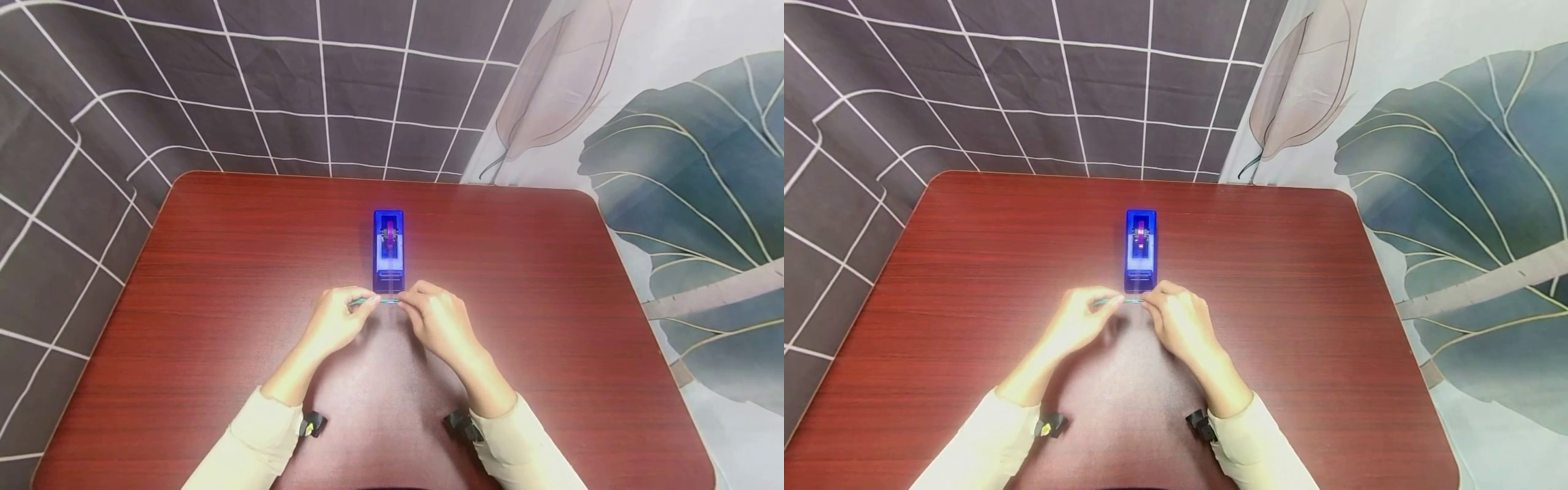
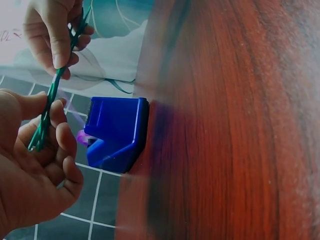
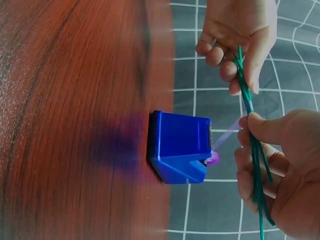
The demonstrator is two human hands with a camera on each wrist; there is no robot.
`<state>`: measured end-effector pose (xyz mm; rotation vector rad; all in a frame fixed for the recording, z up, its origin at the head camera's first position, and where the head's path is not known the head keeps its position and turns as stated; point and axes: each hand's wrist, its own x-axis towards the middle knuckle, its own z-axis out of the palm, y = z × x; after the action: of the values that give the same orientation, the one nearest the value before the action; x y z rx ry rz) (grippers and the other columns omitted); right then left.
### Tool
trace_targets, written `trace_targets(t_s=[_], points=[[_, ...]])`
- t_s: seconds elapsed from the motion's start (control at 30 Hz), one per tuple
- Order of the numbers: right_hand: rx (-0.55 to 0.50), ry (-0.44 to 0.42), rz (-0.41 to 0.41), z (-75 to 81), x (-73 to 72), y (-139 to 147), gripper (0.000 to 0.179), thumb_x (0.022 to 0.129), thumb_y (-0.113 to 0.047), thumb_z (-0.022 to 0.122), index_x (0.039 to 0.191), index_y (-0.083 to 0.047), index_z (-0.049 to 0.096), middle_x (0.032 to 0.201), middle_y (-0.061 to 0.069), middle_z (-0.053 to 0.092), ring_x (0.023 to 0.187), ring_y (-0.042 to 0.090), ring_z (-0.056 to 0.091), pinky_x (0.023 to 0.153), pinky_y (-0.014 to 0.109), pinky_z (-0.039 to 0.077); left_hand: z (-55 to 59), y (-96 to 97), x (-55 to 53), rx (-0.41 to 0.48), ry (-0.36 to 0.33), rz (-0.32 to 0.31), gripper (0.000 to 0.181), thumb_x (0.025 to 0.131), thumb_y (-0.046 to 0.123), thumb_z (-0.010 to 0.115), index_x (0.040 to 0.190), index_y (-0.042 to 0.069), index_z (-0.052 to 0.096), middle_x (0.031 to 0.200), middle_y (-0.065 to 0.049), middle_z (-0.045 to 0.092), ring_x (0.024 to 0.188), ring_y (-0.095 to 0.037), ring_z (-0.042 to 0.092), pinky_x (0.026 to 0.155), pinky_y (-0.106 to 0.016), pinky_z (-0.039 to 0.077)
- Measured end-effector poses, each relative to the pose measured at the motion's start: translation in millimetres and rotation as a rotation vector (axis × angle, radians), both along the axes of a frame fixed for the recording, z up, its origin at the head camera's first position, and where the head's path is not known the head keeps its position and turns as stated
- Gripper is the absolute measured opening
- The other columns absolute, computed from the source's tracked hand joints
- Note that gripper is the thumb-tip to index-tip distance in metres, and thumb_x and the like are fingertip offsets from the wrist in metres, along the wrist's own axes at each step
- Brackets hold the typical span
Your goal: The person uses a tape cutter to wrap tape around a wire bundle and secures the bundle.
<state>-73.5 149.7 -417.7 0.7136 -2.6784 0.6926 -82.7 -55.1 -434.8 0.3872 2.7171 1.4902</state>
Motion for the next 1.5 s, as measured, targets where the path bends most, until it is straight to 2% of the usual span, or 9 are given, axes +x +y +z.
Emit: trace_targets(t_s=[0.3,0.47,0.67,0.83,1.07,1.23,1.5], points=[[0.008,-0.031,-0.007,1.1,-0.7,-0.9,0.009,0.088,-0.011,0.078,0.097,-0.011,0.078,0.084,-0.002,0.067,0.067,0.016,0.063,0.059,0.038,0.054,-5.2,-0.5,-2.5,0.032,-0.034,-0.008,0.014,0.093,0.017,0.074,0.1,0.007,0.08,0.099,-0.006,0.077,0.084,-0.018,0.07,0.084,-0.042,0.056],[0.017,-0.071,-0.003,1.1,-2.3,-0.4,0.01,0.09,-0.013,0.075,0.1,-0.01,0.078,0.086,0.0,0.07,0.071,0.019,0.067,0.063,0.04,0.056,-5.8,0.0,-2.3,0.044,-0.033,-0.01,0.014,0.093,0.016,0.073,0.1,0.006,0.08,0.096,-0.005,0.077,0.085,-0.019,0.07,0.083,-0.042,0.055],[0.036,-0.15,-0.008,2.4,-5.4,2.0,0.011,0.095,-0.017,0.07,0.1,-0.012,0.078,0.089,0.002,0.074,0.079,0.024,0.072,0.068,0.046,0.057,-7.5,-0.4,-2.7,0.039,-0.01,-0.004,0.013,0.092,0.015,0.074,0.1,0.007,0.08,0.087,-0.001,0.074,0.074,-0.014,0.061,0.073,-0.034,0.051],[0.04,-0.175,-0.005,2.8,-6.4,3.1,0.009,0.095,-0.016,0.07,0.095,-0.012,0.078,0.083,0.0,0.071,0.073,0.022,0.069,0.065,0.045,0.056,-6.2,-0.9,-1.6,0.049,-0.008,0.011,0.012,0.092,0.015,0.075,0.099,0.007,0.081,0.081,0.001,0.07,0.065,-0.012,0.052,0.064,-0.03,0.045],[0.009,-0.147,-0.009,2.3,-6.3,3.0,0.007,0.093,-0.015,0.073,0.094,-0.011,0.078,0.081,0.0,0.069,0.069,0.019,0.066,0.064,0.042,0.055,-8.0,-0.7,-1.8,0.078,0.009,0.028,0.011,0.09,0.015,0.077,0.098,0.008,0.081,0.083,0.0,0.073,0.064,-0.011,0.054,0.06,-0.026,0.045],[-0.018,-0.143,-0.015,0.2,-7.1,3.1,0.006,0.091,-0.014,0.075,0.095,-0.011,0.079,0.078,-0.002,0.067,0.063,0.014,0.058,0.06,0.036,0.051,-8.4,-0.8,-2.6,0.082,0.026,0.035,0.011,0.089,0.015,0.078,0.097,0.009,0.081,0.08,0.001,0.072,0.062,-0.01,0.054,0.056,-0.025,0.045],[-0.046,-0.158,-0.027,-2.0,-8.6,3.8,0.006,0.09,-0.014,0.077,0.094,-0.011,0.08,0.077,-0.002,0.066,0.061,0.014,0.055,0.057,0.035,0.048,-9.8,-0.6,-4.2,0.094,0.056,0.028,0.01,0.088,0.013,0.08,0.096,0.008,0.081,0.082,0.0,0.074,0.064,-0.01,0.058,0.059,-0.025,0.049]])
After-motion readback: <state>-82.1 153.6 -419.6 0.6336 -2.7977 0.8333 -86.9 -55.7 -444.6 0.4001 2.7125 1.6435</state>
